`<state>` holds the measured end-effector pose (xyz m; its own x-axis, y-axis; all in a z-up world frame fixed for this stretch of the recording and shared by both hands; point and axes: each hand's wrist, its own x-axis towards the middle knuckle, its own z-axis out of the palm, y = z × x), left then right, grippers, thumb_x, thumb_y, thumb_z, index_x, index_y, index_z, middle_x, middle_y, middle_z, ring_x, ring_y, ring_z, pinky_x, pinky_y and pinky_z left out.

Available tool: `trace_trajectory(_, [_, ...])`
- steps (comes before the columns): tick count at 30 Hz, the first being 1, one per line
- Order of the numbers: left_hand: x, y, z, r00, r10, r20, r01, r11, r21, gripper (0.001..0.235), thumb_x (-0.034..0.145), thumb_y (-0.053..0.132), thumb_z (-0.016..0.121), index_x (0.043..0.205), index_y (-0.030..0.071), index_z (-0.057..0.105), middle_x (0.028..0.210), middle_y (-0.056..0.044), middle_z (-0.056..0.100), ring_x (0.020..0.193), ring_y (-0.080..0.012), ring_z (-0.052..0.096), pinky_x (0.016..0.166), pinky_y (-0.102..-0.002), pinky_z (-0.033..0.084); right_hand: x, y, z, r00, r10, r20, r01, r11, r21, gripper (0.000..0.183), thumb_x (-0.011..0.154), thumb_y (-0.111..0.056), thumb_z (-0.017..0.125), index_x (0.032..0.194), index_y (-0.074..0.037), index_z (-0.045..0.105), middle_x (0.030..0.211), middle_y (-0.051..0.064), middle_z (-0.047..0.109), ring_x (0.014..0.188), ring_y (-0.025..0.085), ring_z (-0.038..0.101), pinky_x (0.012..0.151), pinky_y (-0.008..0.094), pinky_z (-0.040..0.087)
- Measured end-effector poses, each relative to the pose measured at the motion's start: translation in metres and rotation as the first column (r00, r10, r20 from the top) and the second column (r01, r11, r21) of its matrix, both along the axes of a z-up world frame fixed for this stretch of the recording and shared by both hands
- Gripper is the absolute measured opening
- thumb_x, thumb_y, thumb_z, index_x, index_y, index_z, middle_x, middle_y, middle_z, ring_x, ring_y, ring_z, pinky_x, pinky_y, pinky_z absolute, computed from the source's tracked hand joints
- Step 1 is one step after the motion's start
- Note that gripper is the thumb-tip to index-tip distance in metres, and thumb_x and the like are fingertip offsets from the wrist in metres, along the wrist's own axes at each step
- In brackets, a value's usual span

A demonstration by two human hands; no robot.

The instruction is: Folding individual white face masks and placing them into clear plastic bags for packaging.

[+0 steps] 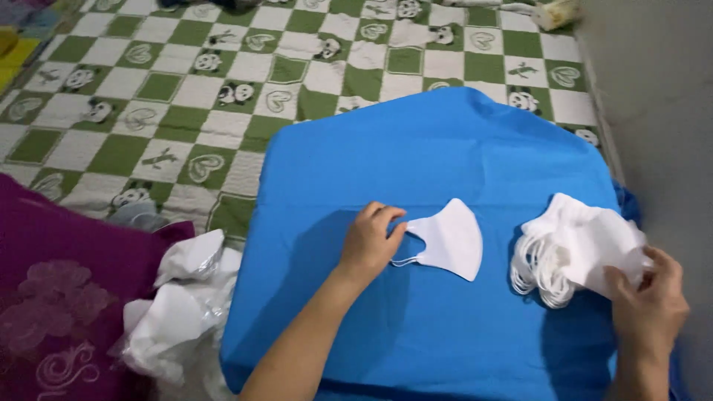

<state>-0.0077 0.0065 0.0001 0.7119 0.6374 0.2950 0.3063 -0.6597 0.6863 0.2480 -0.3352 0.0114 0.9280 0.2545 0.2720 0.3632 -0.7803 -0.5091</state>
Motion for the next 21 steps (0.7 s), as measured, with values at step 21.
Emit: trace_trajectory(21, [-0.009,-0.044,0.073,0.857,-0.477,0.196,0.512,0.740,-0.437,0.082,0.086,0.064,0.059,0.151,0.015,0.049,0.153,-0.010,0.052,0.146,-0.0246,0.044,0.120,-0.046,0.033,-0.119,0.070,0.071,0.851,0.388,-0.353,0.047,0.615,0.787,0.018,0.107,-0.020,0.060,0.095,-0.006,0.062,0.069,0.001,0.045,0.058,0.013,0.042,0.048,0.026,0.034])
